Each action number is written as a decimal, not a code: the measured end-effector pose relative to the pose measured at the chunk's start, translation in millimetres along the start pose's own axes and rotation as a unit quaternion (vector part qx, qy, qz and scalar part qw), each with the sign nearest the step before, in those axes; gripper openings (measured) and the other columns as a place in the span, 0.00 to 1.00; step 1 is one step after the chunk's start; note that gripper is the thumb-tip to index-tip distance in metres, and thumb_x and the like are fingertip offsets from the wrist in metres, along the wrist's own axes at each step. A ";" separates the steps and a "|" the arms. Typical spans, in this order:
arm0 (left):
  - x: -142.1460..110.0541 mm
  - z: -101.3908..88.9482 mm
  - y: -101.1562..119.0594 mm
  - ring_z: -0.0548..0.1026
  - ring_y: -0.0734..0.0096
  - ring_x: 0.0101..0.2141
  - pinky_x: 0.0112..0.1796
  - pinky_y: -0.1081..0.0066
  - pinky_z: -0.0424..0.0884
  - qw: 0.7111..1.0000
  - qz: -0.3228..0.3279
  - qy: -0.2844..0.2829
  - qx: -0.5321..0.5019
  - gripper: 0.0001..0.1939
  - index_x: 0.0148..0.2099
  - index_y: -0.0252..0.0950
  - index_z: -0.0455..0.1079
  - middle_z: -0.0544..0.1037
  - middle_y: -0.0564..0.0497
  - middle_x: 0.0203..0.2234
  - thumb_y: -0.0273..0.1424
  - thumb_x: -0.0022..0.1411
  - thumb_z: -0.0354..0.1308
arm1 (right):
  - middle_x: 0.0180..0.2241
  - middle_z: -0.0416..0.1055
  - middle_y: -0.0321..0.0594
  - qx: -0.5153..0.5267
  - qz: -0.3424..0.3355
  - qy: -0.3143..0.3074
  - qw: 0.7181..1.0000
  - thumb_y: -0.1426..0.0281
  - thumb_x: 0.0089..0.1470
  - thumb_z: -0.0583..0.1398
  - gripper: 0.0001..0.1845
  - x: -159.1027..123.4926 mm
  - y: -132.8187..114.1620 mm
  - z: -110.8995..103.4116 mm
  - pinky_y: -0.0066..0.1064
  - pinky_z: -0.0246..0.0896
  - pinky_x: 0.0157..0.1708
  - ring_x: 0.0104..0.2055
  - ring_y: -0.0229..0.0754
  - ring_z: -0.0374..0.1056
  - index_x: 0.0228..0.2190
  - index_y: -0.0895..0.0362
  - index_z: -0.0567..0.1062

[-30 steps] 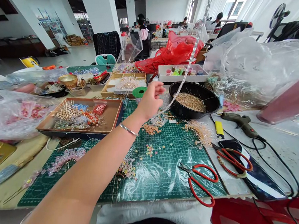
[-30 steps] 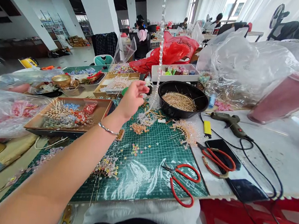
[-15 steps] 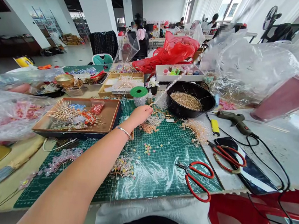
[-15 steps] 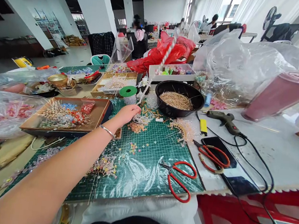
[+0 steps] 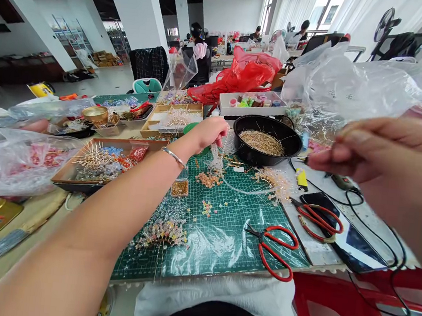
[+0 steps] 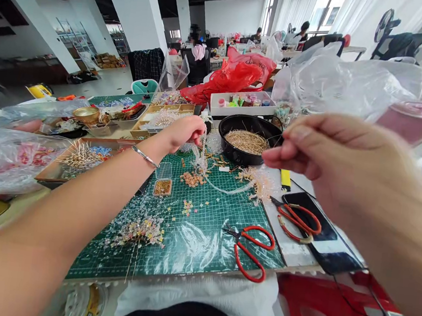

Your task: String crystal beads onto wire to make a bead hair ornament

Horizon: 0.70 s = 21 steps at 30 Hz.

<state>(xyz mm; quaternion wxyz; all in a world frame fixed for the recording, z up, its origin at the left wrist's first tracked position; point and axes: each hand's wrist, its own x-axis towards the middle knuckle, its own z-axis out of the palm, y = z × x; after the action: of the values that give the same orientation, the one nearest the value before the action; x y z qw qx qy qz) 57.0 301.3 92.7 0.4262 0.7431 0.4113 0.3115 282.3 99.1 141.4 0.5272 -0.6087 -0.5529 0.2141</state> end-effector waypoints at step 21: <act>-7.2 -3.2 20.1 0.56 0.82 0.19 0.33 0.67 0.69 0.998 -0.008 -0.049 -0.042 0.10 0.33 0.36 0.65 0.54 0.57 0.20 0.32 0.69 0.51 | 0.38 0.75 0.39 -0.468 -0.085 -0.338 0.812 0.64 0.64 0.60 0.11 -20.5 125.0 77.3 0.38 0.71 0.40 0.37 0.40 0.73 0.40 0.60 0.75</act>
<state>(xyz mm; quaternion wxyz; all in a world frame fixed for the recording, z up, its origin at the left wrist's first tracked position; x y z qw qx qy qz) 58.0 290.2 111.1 0.4791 0.7355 0.3825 0.2884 266.9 132.9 -2.3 -0.0252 -0.6215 -0.7793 0.0765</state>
